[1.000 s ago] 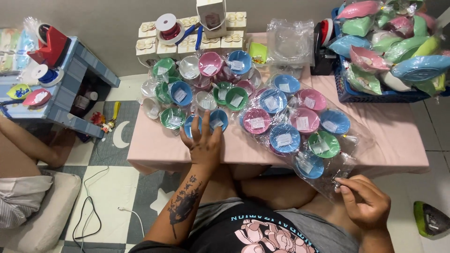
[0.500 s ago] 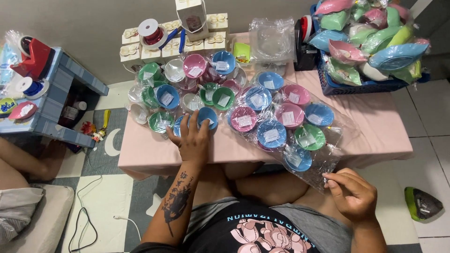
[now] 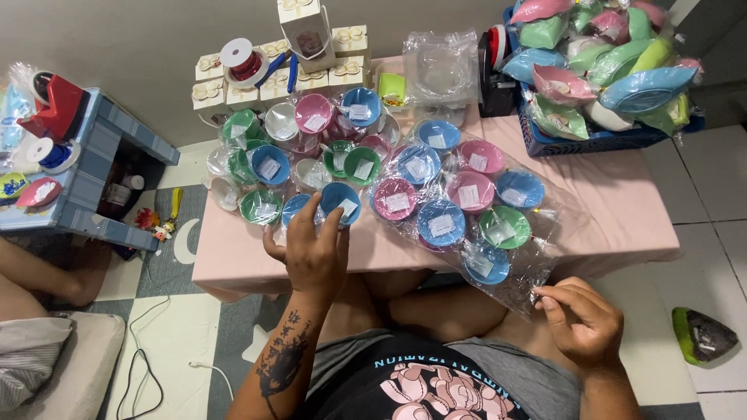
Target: The person places small colorful bowls into clear plastic bags and seals them one by one. The person handles bowls in various colors, folds the bag edges, and arranges the sealed packages on the table.
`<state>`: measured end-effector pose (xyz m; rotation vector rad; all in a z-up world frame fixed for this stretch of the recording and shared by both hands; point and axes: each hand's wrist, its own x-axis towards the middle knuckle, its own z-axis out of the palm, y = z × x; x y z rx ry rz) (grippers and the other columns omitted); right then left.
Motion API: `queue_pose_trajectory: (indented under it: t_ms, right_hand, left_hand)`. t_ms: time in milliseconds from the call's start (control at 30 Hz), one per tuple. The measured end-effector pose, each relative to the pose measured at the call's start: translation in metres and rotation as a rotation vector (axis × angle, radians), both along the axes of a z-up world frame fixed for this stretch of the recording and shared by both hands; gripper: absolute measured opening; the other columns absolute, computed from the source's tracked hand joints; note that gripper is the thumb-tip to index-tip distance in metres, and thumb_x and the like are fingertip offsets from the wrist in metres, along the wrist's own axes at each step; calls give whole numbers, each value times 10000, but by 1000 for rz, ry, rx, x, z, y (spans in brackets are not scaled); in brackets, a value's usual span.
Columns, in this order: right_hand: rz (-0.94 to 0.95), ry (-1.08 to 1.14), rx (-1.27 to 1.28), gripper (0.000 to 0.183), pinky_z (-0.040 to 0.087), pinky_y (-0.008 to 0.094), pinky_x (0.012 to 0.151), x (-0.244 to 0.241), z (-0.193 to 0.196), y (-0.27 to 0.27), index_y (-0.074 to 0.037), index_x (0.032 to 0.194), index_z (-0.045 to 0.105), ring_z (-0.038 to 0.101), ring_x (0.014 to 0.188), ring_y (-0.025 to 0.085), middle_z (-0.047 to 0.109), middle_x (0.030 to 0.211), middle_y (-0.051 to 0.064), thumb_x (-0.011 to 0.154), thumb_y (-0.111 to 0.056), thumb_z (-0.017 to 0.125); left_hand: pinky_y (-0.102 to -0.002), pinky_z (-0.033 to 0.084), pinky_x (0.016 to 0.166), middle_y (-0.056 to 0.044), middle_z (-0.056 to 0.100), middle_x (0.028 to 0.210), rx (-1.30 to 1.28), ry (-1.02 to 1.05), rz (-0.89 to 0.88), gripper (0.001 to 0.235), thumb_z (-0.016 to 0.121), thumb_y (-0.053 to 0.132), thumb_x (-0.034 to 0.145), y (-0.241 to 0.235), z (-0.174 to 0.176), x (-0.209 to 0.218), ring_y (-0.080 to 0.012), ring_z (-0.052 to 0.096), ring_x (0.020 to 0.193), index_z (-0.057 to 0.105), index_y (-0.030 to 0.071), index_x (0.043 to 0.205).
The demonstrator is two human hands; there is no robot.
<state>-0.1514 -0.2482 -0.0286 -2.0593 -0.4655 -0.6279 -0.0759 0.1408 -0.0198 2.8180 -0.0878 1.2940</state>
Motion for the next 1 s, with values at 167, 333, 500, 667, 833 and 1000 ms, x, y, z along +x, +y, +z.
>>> queue_pose_trajectory:
  t_ms: [167, 333, 500, 667, 833, 1000]
  right_hand:
    - [-35, -98, -31, 112, 569, 337, 707, -2, 6, 6, 9, 941, 752, 671, 697, 234, 718, 726, 82, 970, -17, 648]
    - [25, -102, -45, 164, 623, 293, 749, -13, 13, 20, -15, 1101, 716, 744, 759, 193, 765, 839, 89, 966, -89, 658]
    - [-30, -33, -80, 591, 664, 290, 794, -28, -18, 21, -31, 1385, 627, 799, 832, 162, 794, 1033, 117, 893, -333, 755]
    - [-69, 264, 650, 598, 692, 458, 857, -24, -7, 39, 37, 1471, 394, 712, 1137, 357, 641, 1311, 302, 930, -54, 633]
    - [-260, 243, 566, 582, 539, 302, 824, -18, -10, 38, -70, 1440, 350, 662, 960, 241, 571, 1225, 213, 956, -117, 670]
    - [-295, 238, 617, 479, 471, 312, 1051, -9, -12, 19, -77, 1433, 386, 573, 1208, 229, 543, 1345, 175, 1018, -103, 622]
  left_hand:
    - [-576, 264, 1132, -136, 637, 1428, -146, -134, -222, 343, 943, 218, 839, -29, -3, -10, -227, 774, 1022, 753, 242, 1124]
    - [-504, 289, 1149, -140, 501, 1500, -326, -101, -629, 427, 1022, 274, 817, -94, -19, -31, -208, 783, 964, 737, 215, 1129]
    - [-475, 440, 1064, -225, 503, 1417, -456, -69, -939, 433, 986, 262, 828, -147, 9, -39, -318, 593, 1273, 696, 148, 1128]
    - [-473, 688, 1024, -246, 402, 1417, -588, -2, -1171, 200, 811, 78, 994, -176, 11, -36, -362, 635, 1190, 699, 14, 1147]
    - [-487, 708, 1044, -278, 391, 1400, -573, 23, -1211, 310, 808, 10, 982, -192, 16, -44, -392, 593, 1309, 645, 7, 1246]
    - [-528, 663, 1175, -280, 340, 1627, -430, 229, -1329, 462, 704, 173, 1132, -171, 4, -40, -454, 727, 1331, 497, 140, 1545]
